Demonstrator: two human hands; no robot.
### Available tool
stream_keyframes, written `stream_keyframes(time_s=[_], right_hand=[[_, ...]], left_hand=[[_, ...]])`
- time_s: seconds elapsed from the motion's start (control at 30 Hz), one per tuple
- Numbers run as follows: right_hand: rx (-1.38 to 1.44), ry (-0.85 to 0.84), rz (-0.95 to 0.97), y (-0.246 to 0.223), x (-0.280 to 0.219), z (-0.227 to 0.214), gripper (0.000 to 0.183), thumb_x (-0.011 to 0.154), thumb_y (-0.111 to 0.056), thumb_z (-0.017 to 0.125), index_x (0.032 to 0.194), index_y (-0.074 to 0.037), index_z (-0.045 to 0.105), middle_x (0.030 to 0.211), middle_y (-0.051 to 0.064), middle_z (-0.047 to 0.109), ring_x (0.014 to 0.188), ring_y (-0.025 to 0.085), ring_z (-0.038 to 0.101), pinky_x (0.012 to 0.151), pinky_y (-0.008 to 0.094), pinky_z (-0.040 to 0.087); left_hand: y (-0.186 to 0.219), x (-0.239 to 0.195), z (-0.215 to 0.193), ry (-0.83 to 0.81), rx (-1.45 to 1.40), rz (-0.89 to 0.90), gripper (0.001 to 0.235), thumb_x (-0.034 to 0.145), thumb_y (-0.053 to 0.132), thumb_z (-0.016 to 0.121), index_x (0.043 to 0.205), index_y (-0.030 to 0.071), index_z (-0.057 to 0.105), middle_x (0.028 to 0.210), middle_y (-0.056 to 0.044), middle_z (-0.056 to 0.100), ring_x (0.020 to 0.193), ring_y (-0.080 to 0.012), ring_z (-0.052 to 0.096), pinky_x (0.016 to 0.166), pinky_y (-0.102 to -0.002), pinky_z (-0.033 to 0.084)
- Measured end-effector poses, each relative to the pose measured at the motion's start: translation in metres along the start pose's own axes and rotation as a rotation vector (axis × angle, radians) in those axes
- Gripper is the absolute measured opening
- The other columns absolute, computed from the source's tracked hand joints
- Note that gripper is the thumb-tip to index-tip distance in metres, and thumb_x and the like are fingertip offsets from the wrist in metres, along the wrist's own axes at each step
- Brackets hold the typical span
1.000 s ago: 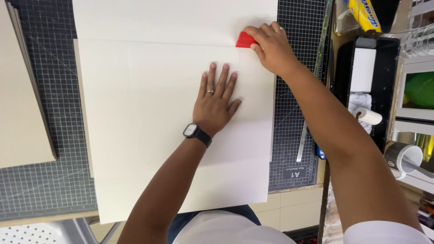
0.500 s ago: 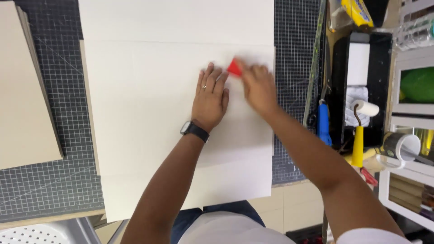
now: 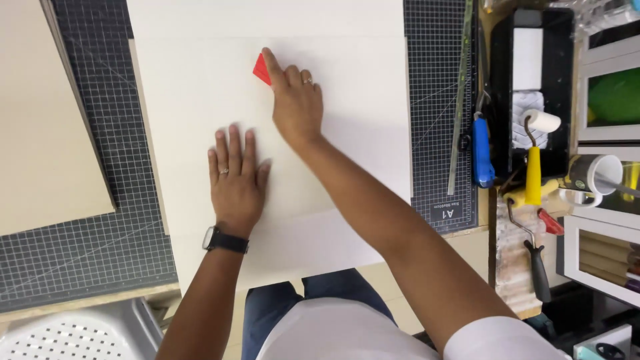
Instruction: The person applies adhesive to a beige paper sheet using a yellow roller, then places a white paper sheet on top and smooths it with a red squeegee. They flip the assembly and continue smoothing to ensure adhesion.
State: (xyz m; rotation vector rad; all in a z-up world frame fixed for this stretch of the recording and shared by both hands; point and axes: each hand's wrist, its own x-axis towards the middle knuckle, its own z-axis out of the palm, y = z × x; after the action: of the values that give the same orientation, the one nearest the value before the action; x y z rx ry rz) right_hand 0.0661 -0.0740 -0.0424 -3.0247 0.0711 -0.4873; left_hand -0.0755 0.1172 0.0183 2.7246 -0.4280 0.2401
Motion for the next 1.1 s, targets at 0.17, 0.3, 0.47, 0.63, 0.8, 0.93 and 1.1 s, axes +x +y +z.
stream_keyframes(time_s=[0.17,0.3,0.47,0.63,0.8,0.93,1.1], right_hand=[[-0.504,0.264,0.231,0.177,0.03,0.037,0.066,0.092,-0.015,0.055,0.153,-0.036,0.04,0.101,-0.005,0.064,0.082,0.02,0.061,0.067,0.035,0.05],[-0.264,0.057,0.565,0.181,0.024,0.052,0.072,0.094,-0.023,0.077,0.151,-0.032,0.034,0.125,0.006,0.063,0.112,0.035,0.064,0.075,0.052,0.06],[0.115,0.181,0.103,-0.11,-0.027,0.044,0.046,0.079,-0.002,0.055,0.126,-0.003,0.058,0.109,0.014,0.068,0.091,0.036,0.062,0.068,0.051,0.046],[0.045,0.091,0.033,-0.041,-0.07,-0.004,0.051,0.097,-0.01,0.06,0.145,-0.021,0.047,0.102,0.005,0.069,0.087,0.028,0.065,0.068,0.042,0.052],[-0.593,0.367,0.331,0.16,-0.128,0.032,0.039,0.105,-0.028,0.046,0.142,-0.017,0.052,0.122,0.013,0.068,0.098,0.033,0.071,0.072,0.042,0.061],[-0.58,0.253,0.327,0.006,-0.171,-0.015,0.039,0.103,-0.018,0.05,0.141,-0.009,0.054,0.1,0.008,0.067,0.085,0.023,0.066,0.068,0.037,0.053],[0.064,0.093,0.041,-0.12,-0.224,-0.081,0.054,0.102,-0.016,0.05,0.154,-0.026,0.048,0.098,-0.001,0.058,0.087,0.022,0.062,0.067,0.038,0.05]], left_hand=[[-0.022,-0.041,-0.035,-0.052,0.03,0.033,0.063,0.116,0.043,0.04,0.167,0.01,0.024,0.172,-0.014,0.02,0.16,-0.0339,0.019,0.13,-0.053,0.021],[-0.033,-0.063,-0.041,-0.07,0.022,0.037,0.066,0.113,0.046,0.043,0.166,0.01,0.025,0.172,-0.015,0.021,0.16,-0.0352,0.02,0.129,-0.055,0.024],[-0.035,-0.059,-0.032,-0.043,0.052,0.052,0.063,0.114,0.044,0.043,0.164,0.008,0.032,0.169,-0.017,0.027,0.157,-0.0367,0.025,0.128,-0.053,0.024],[-0.056,-0.069,-0.048,-0.122,-0.009,0.088,0.063,0.113,0.038,0.042,0.162,0.001,0.031,0.17,-0.017,0.025,0.158,-0.0342,0.021,0.129,-0.052,0.018],[-0.084,-0.091,-0.072,-0.24,-0.074,0.087,0.062,0.112,0.032,0.042,0.165,0.007,0.023,0.172,-0.014,0.019,0.16,-0.0311,0.013,0.129,-0.057,0.013],[-0.091,-0.086,-0.075,-0.27,-0.136,0.086,0.052,0.108,0.015,0.046,0.16,0.011,0.041,0.168,-0.008,0.034,0.157,-0.0256,0.024,0.129,-0.053,0.008],[-0.096,-0.086,-0.073,-0.235,-0.042,0.091,0.056,0.101,0.007,0.056,0.156,0.016,0.051,0.165,0.0,0.044,0.154,-0.0209,0.032,0.129,-0.051,0.013]])
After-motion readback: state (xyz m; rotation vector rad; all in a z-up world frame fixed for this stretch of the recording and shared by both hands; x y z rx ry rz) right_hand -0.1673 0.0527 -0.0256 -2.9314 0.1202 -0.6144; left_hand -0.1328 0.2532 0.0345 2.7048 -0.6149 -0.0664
